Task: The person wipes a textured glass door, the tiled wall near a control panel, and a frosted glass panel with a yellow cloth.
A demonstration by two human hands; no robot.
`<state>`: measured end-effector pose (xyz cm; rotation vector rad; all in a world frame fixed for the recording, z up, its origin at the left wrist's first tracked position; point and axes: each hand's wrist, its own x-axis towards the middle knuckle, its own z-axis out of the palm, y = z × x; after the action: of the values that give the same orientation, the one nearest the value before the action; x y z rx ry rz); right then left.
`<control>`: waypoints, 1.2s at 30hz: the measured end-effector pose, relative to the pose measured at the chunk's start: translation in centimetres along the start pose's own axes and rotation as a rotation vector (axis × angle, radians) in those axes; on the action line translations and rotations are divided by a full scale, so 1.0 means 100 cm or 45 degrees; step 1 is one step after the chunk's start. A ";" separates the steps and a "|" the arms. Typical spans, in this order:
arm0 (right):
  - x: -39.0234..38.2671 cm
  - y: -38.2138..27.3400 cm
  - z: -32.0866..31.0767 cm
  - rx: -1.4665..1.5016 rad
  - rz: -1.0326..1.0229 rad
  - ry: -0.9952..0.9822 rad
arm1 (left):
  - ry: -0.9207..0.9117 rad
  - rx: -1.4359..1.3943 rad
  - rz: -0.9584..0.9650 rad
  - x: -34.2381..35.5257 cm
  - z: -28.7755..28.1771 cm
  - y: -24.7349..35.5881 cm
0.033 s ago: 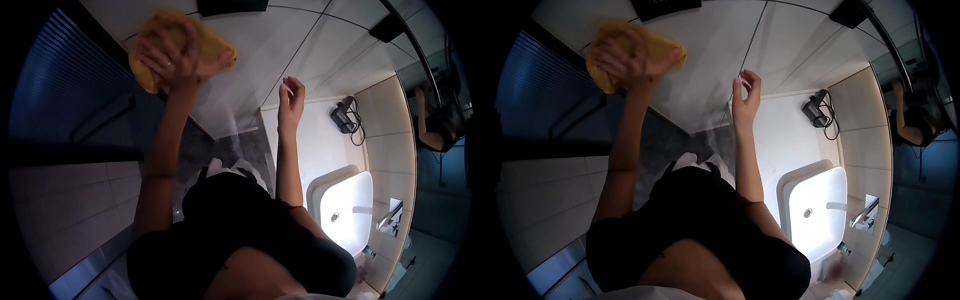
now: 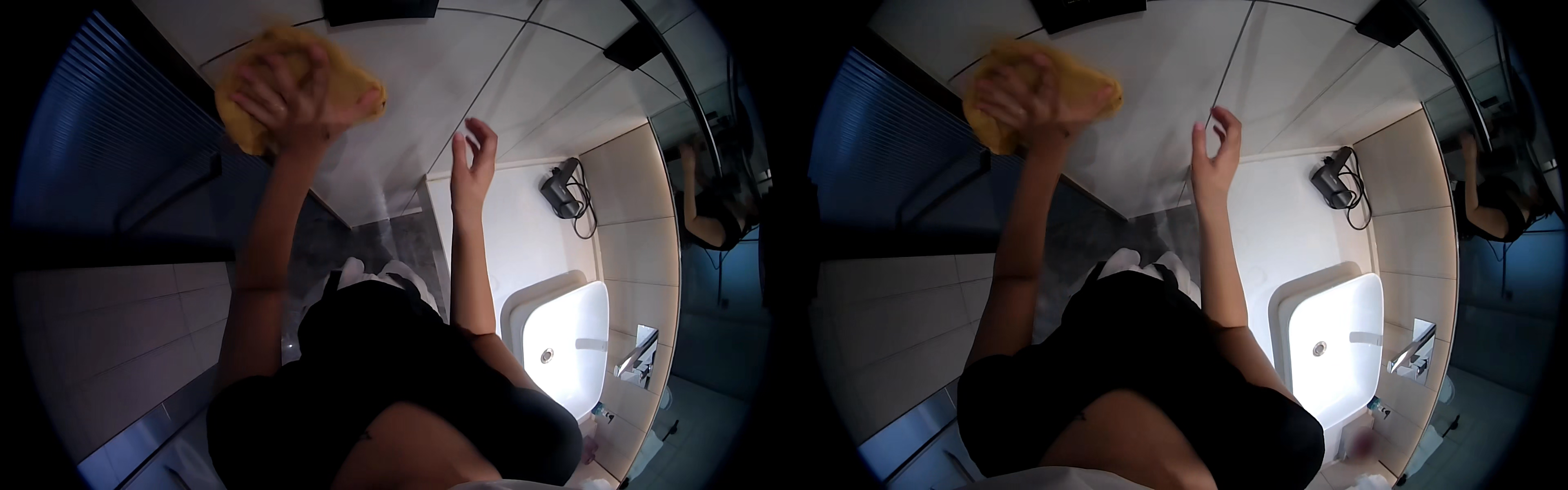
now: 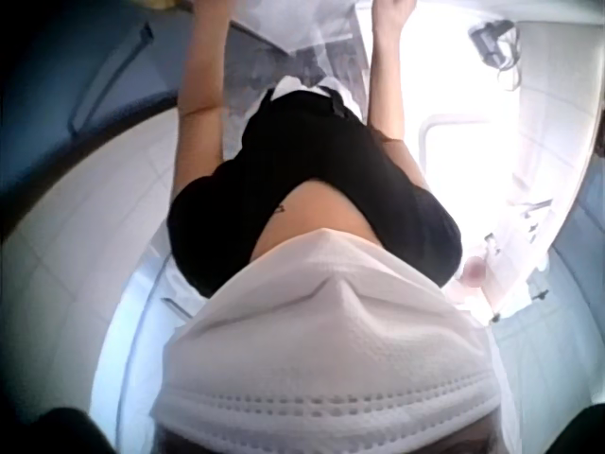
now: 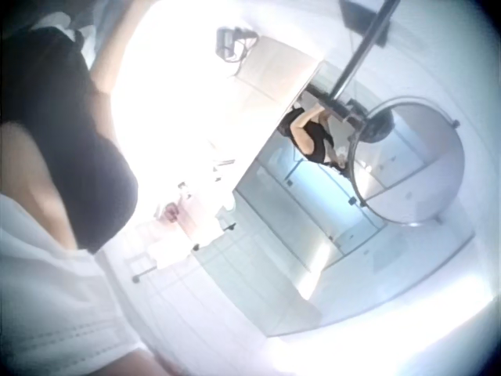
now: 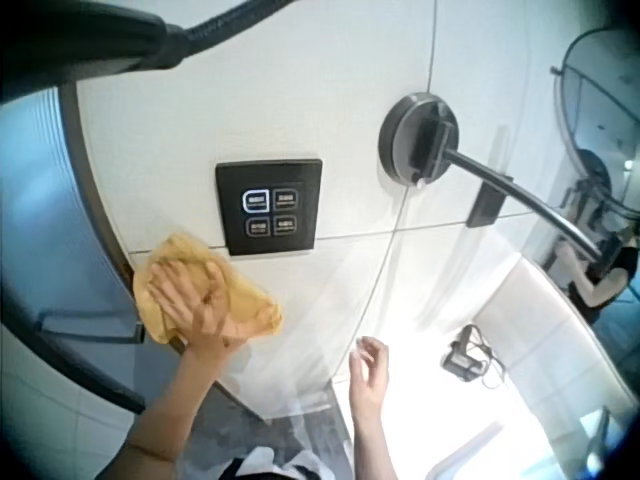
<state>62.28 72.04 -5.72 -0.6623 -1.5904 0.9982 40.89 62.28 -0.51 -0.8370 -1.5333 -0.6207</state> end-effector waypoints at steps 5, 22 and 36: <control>0.041 -0.019 0.033 -0.513 -0.667 -0.009 | -0.234 0.026 0.177 -0.085 0.000 -0.005; 0.072 0.035 0.057 -0.856 -0.979 0.131 | -0.199 0.147 0.245 -0.009 -0.007 -0.023; 0.075 0.050 0.059 -0.801 -1.050 0.210 | -0.145 0.140 0.409 -0.032 0.002 -0.006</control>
<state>54.30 79.24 -6.66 -0.4034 -1.7888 -0.1699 40.33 61.57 -3.62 -1.0212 -1.4784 -0.2552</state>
